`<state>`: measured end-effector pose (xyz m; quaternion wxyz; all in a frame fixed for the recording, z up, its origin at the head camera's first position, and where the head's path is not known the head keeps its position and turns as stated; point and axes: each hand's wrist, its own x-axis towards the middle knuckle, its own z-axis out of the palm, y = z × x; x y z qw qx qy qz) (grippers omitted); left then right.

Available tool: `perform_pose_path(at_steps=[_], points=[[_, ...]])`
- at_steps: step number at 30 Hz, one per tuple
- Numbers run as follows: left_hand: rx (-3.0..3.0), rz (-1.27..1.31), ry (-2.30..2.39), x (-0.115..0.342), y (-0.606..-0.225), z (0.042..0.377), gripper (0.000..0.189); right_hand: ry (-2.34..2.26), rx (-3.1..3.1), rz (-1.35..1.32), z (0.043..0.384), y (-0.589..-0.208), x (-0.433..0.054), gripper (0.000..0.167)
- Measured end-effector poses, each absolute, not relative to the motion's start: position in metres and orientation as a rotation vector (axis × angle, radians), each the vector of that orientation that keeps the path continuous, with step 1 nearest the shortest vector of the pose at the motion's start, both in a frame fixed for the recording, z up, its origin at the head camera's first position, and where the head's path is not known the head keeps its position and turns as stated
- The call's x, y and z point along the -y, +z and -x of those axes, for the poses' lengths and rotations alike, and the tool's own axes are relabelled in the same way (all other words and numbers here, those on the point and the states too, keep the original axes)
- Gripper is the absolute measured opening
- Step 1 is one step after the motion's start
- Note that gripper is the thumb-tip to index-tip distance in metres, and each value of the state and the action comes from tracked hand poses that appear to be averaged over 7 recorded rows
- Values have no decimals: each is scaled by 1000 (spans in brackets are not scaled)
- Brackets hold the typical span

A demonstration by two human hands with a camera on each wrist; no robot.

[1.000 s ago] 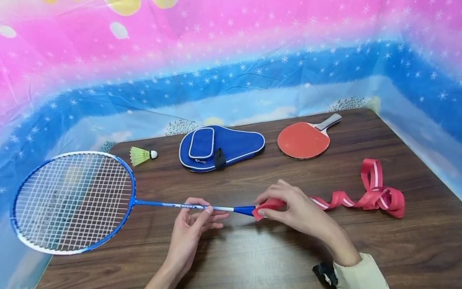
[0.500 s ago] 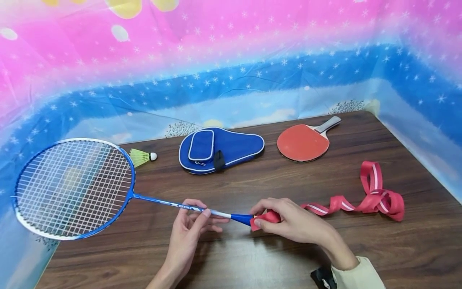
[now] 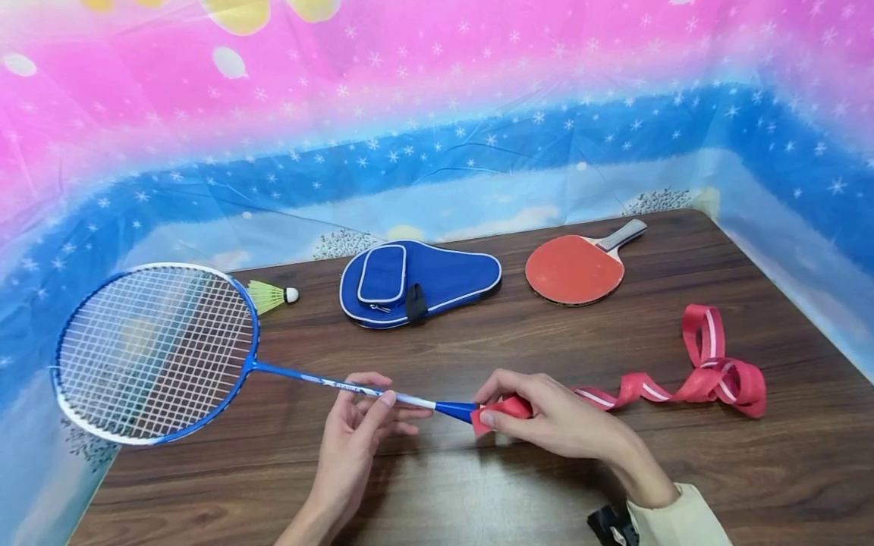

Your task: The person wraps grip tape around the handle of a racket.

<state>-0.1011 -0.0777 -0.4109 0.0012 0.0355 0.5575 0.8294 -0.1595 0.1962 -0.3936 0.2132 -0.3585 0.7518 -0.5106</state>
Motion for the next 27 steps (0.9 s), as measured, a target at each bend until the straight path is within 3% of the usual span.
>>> perform_pose_path(at_steps=[11,20,27], points=[[-1650,-39,2532,60,-406,89,34,-1465,-2122,1019,152,-391,-183,18],[-1612,-124,2522,47,-413,82,37,-1473,-2176,1063,147,-394,-173,19],[-1638,-12,2510,47,-413,83,41,-1478,-2175,1053,146,-394,-166,18]])
